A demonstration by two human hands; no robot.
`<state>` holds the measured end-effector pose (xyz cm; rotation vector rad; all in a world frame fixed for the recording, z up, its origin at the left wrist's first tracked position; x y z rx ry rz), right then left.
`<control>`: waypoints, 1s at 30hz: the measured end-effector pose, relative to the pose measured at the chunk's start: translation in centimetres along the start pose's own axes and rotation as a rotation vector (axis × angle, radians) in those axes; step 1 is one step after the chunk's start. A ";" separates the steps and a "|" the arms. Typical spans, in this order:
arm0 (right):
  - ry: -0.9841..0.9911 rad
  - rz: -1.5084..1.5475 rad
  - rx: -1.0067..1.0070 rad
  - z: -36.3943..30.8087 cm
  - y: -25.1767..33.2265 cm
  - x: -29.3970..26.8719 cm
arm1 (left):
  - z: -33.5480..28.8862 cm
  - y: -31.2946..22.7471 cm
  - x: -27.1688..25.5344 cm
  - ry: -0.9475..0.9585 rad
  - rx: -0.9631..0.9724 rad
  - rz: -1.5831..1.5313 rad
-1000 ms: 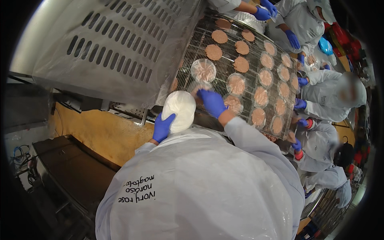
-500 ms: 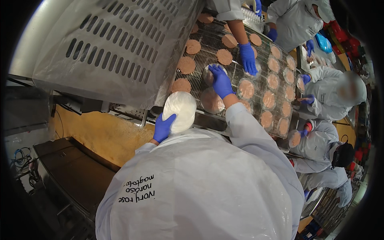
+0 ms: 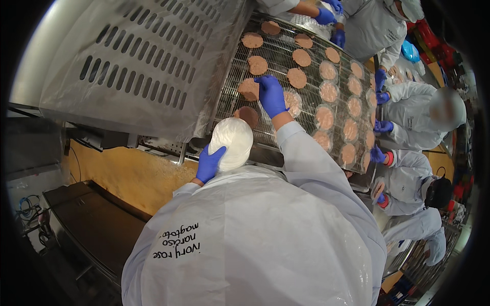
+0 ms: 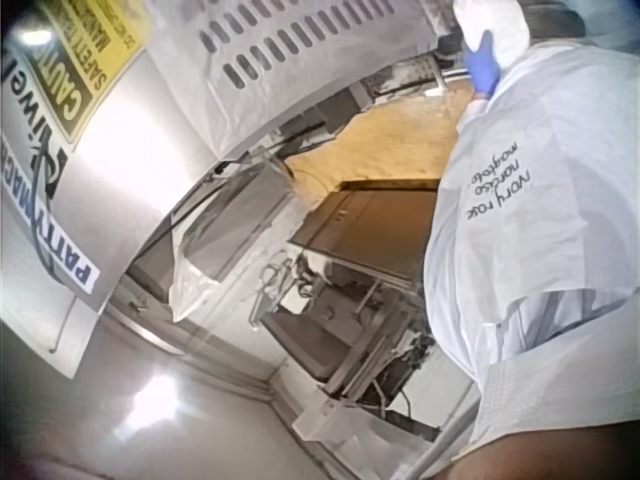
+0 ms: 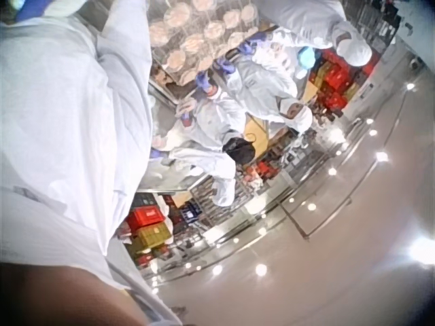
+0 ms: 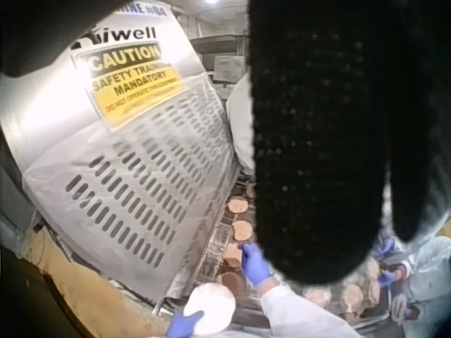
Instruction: The person places round white discs onto a metal rack and then wraps them in plastic film. They also place the discs into round metal molds and continue wrapping them. The person works alongside other staff in a commercial kitchen environment.
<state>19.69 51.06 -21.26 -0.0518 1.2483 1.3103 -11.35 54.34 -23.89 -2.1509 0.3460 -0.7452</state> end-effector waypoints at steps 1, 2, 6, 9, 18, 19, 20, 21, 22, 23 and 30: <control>0.006 0.016 0.007 0.0 0.2 0.0 | 0.4 0.0 -0.2 0.008 -0.002 -0.007; 0.017 0.032 0.010 0.0 0.5 -0.3 | 0.6 0.2 -0.3 -0.005 -0.001 0.003; 0.027 -0.098 -0.017 -1.2 -0.2 -2.4 | 1.2 0.6 -0.7 -0.010 -0.012 0.027; 0.067 -0.305 -0.128 -5.1 -3.1 -2.8 | 1.0 -0.4 -0.1 -0.016 -0.002 0.065; 0.122 -0.180 0.142 -7.5 -6.6 -3.2 | 3.1 1.3 -0.6 0.017 -0.041 0.007; 0.017 -0.108 0.145 -6.2 -6.4 -2.7 | 3.5 1.2 -0.2 0.026 -0.053 0.022; 0.034 -0.038 0.123 -5.5 -6.6 -1.2 | 4.0 1.6 0.0 0.057 -0.064 -0.005; 0.050 0.032 0.101 -5.7 -6.9 0.6 | 4.8 2.2 -0.3 0.088 -0.077 -0.031; 0.293 -0.016 0.175 -7.4 -8.2 3.6 | 5.4 2.8 -0.4 0.116 -0.092 -0.062; 0.336 -0.153 0.096 -8.1 -6.9 3.7 | 5.4 2.9 -0.5 0.094 -0.092 -0.041; 0.318 -0.492 0.424 -17.2 -7.9 -7.8 | 7.1 3.0 -0.6 0.104 -0.139 0.012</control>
Point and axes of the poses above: each hand's wrist, its own z-axis towards the middle knuckle, its own x-axis out of the palm, y = z × x, the point moved 5 cm from there along z, towards the middle knuckle, and after that the axes turned 13 degrees about -z, right-handed, at the moved point
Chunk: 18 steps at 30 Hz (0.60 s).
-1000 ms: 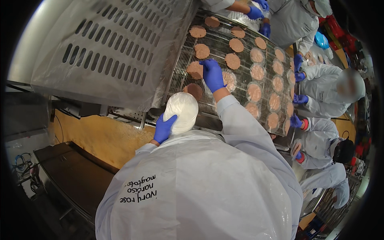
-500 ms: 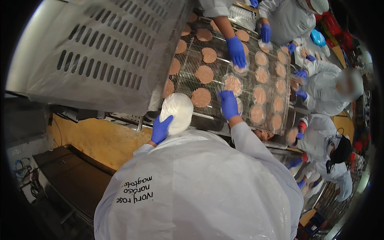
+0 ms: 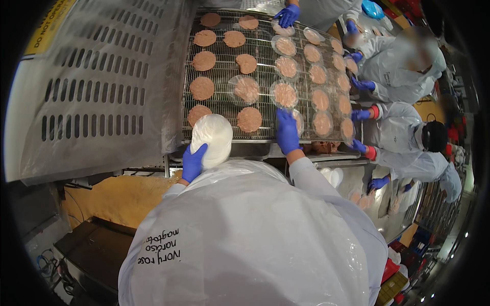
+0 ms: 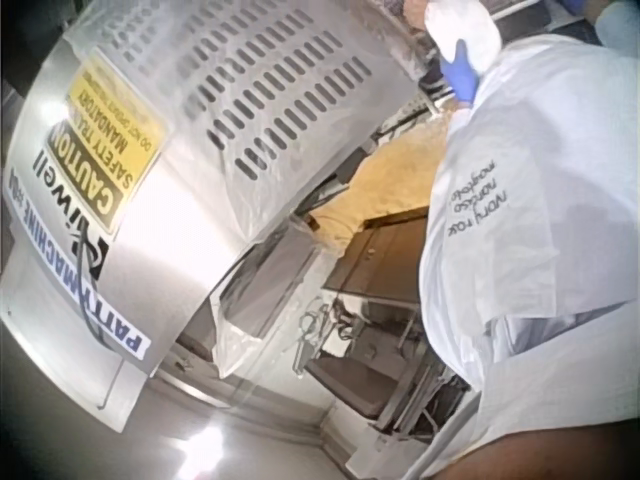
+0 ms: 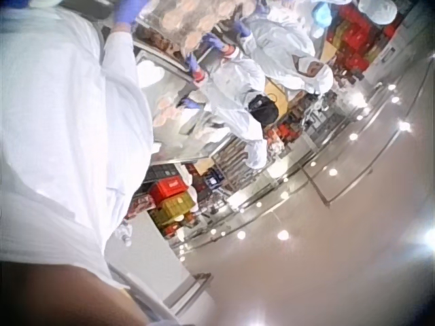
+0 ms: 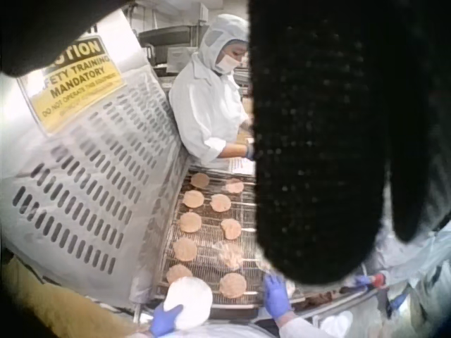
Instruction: The person places round white discs onto a metal rack and then wraps them in plastic film. They also place the discs into round metal molds and continue wrapping them. The person works alongside other staff in a commercial kitchen environment.
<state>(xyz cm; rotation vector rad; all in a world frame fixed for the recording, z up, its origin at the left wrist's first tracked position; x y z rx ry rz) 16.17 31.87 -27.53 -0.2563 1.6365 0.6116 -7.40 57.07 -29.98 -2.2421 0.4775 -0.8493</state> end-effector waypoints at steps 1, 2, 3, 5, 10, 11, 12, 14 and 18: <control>-0.168 -0.048 -0.024 -2.0 -3.4 0.9 | 0.2 0.4 1.0 0.028 -0.010 0.001; -0.333 -0.090 -0.049 -3.9 -5.7 2.8 | 0.7 0.5 1.4 0.050 -0.019 0.011; -0.247 -0.020 -0.038 -4.3 -6.9 2.9 | 1.1 0.8 2.3 0.064 -0.015 0.009; -0.071 0.125 -0.018 -4.9 -8.7 3.1 | 1.7 1.6 4.3 0.085 -0.010 0.007; -0.338 0.313 -0.260 0.5 -2.4 -2.0 | 2.0 1.5 9.0 0.138 0.001 0.087; -0.289 0.293 -0.304 -1.4 -6.6 -5.5 | -1.4 4.4 14.2 0.145 -0.002 0.091; -0.129 0.365 -0.207 -1.3 -6.9 -6.7 | -2.6 4.0 15.6 0.145 0.025 0.140; 0.203 0.499 -0.028 -0.7 -6.3 -8.5 | -4.3 2.8 17.9 0.129 0.084 0.238; 0.398 0.601 -0.102 0.1 -0.1 -9.8 | -4.2 2.7 16.7 0.102 0.053 0.141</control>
Point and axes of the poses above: each hand's wrist, its own z-axis towards the middle knuckle, its own x-axis out of the palm, y = z × x, the point moved 5 cm from there along z, towards the middle knuckle, and after that the axes turned 13 degrees about -z, right-handed, at the moved point
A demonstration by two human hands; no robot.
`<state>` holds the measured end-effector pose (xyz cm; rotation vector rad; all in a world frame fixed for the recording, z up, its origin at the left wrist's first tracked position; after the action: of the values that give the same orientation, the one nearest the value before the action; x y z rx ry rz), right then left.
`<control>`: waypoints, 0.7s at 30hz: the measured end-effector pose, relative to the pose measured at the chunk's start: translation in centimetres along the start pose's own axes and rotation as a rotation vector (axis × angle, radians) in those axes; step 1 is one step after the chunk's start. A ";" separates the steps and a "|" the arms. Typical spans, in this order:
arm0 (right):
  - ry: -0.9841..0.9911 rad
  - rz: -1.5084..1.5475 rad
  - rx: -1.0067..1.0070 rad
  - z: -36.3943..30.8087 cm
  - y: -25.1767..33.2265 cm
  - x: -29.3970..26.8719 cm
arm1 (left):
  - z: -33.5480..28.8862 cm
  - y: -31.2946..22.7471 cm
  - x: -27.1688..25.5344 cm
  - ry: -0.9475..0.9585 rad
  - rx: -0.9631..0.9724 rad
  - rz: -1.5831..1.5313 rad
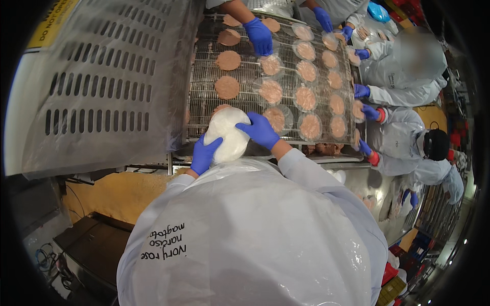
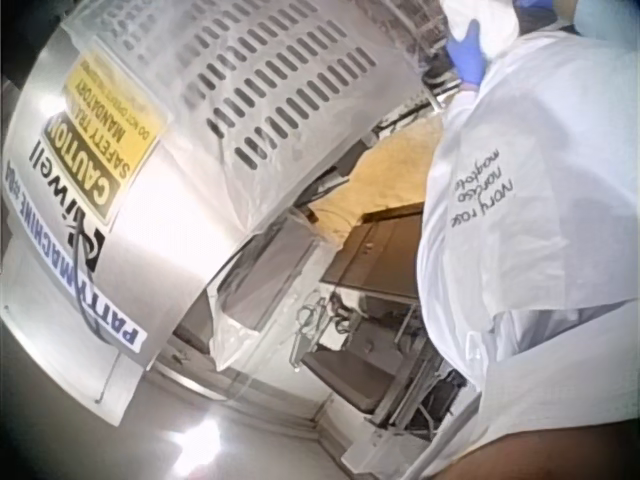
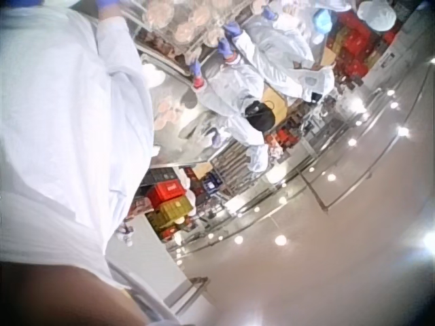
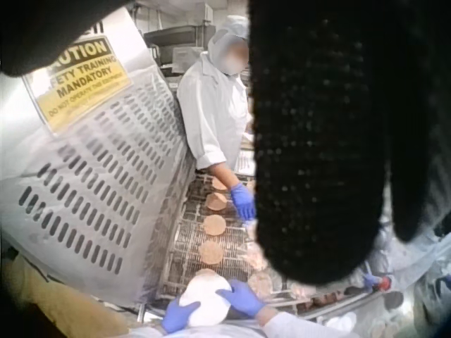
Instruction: The person places round white discs onto a metal rack and then wraps them in plastic film. They also place the discs into round metal molds and continue wrapping them. The person works alongside other staff in a commercial kitchen environment.
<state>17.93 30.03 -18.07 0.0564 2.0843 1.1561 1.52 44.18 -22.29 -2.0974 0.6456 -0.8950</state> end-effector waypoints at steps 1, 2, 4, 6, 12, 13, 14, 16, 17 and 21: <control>-0.015 0.062 -0.064 1.7 -2.0 2.3 | -0.1 -0.2 -0.5 -0.006 0.026 0.028; -0.079 0.056 -0.176 2.2 -0.9 1.9 | -0.5 -0.2 -1.0 -0.027 0.054 0.049; -0.212 0.056 -0.399 2.8 1.3 0.6 | -0.8 0.7 -2.4 -0.079 0.076 -0.035; 0.013 0.038 -0.085 5.5 0.2 -0.2 | -1.7 1.6 -3.2 -0.103 0.019 -0.203; -0.633 -0.449 -0.242 10.4 -0.5 -5.9 | -1.9 2.4 -5.1 -0.110 0.053 -0.190; -0.582 -0.427 -0.352 11.0 -1.6 -4.1 | -2.0 2.5 -5.2 -0.103 0.044 -0.191; -0.580 -0.547 -0.399 10.8 -2.8 -1.7 | -1.8 2.0 -5.3 -0.088 0.034 -0.192; -0.557 -0.785 -0.518 9.0 -4.2 2.4 | -1.3 1.9 -5.2 -0.081 0.026 -0.193; -0.257 -0.662 -0.287 7.8 -3.3 1.6 | -1.1 2.2 -5.4 -0.095 0.030 -0.200; -0.097 -0.614 -0.368 -0.2 -4.0 2.4 | -1.5 2.2 -4.9 -0.093 -0.003 -0.201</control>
<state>17.26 28.34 -22.38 -0.6432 1.5980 1.0908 -3.00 45.53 -25.23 -2.2205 0.3935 -0.8990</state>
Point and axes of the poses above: each hand's wrist, its own z-axis towards the middle knuckle, its own x-axis out of the palm, y = z × x, the point moved 5 cm from there along z, towards the middle knuckle, and after that the axes turned 13 degrees about -z, right-handed, at the moved point
